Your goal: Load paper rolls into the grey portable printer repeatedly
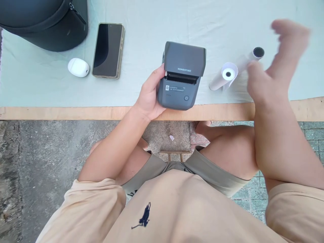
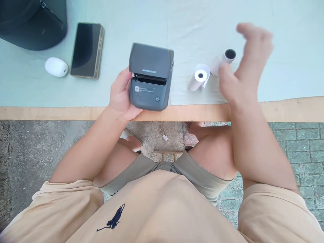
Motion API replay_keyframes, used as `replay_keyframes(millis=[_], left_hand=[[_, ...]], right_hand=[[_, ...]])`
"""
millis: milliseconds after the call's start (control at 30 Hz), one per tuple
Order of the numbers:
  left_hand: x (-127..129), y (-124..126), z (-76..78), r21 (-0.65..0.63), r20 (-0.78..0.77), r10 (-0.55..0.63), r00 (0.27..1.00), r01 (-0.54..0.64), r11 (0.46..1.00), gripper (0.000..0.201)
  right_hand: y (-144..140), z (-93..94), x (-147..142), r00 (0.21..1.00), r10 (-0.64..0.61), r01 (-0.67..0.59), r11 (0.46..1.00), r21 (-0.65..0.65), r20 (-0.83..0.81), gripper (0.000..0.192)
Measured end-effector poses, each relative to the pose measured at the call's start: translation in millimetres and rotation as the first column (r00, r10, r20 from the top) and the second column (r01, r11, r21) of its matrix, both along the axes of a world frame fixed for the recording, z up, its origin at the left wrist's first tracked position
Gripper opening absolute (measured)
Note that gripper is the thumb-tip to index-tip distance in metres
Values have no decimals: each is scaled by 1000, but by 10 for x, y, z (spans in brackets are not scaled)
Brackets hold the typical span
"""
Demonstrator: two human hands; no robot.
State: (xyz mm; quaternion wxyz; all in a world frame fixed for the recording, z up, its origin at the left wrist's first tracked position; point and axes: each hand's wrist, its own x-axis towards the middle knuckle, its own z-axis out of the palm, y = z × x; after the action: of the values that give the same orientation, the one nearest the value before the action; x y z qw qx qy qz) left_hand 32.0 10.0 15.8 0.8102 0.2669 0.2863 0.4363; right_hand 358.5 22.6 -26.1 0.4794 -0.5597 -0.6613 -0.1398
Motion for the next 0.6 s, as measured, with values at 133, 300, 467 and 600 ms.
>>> replay_keyframes(millis=[133,300,467,600], left_hand=[[-6,-6,9,-22,28,-7,1000,8,1000,44],[-5,-13,42,-32,31,11,999,-10,999,47],[-24,-15,57,-74,70,-40,997,45,996,56],[-38,-17,36,-52,66,-45,997,48,997,51]], right_hand=[[-278,361,-639,970,244,-241,945,222,16,30],[-561,600,-1394,916,359,-331,928,-171,178,24],[-420,636,-1399,943,275,-218,935,-278,185,43],[-342,677,-1207,941,320,-309,946,-100,108,41]])
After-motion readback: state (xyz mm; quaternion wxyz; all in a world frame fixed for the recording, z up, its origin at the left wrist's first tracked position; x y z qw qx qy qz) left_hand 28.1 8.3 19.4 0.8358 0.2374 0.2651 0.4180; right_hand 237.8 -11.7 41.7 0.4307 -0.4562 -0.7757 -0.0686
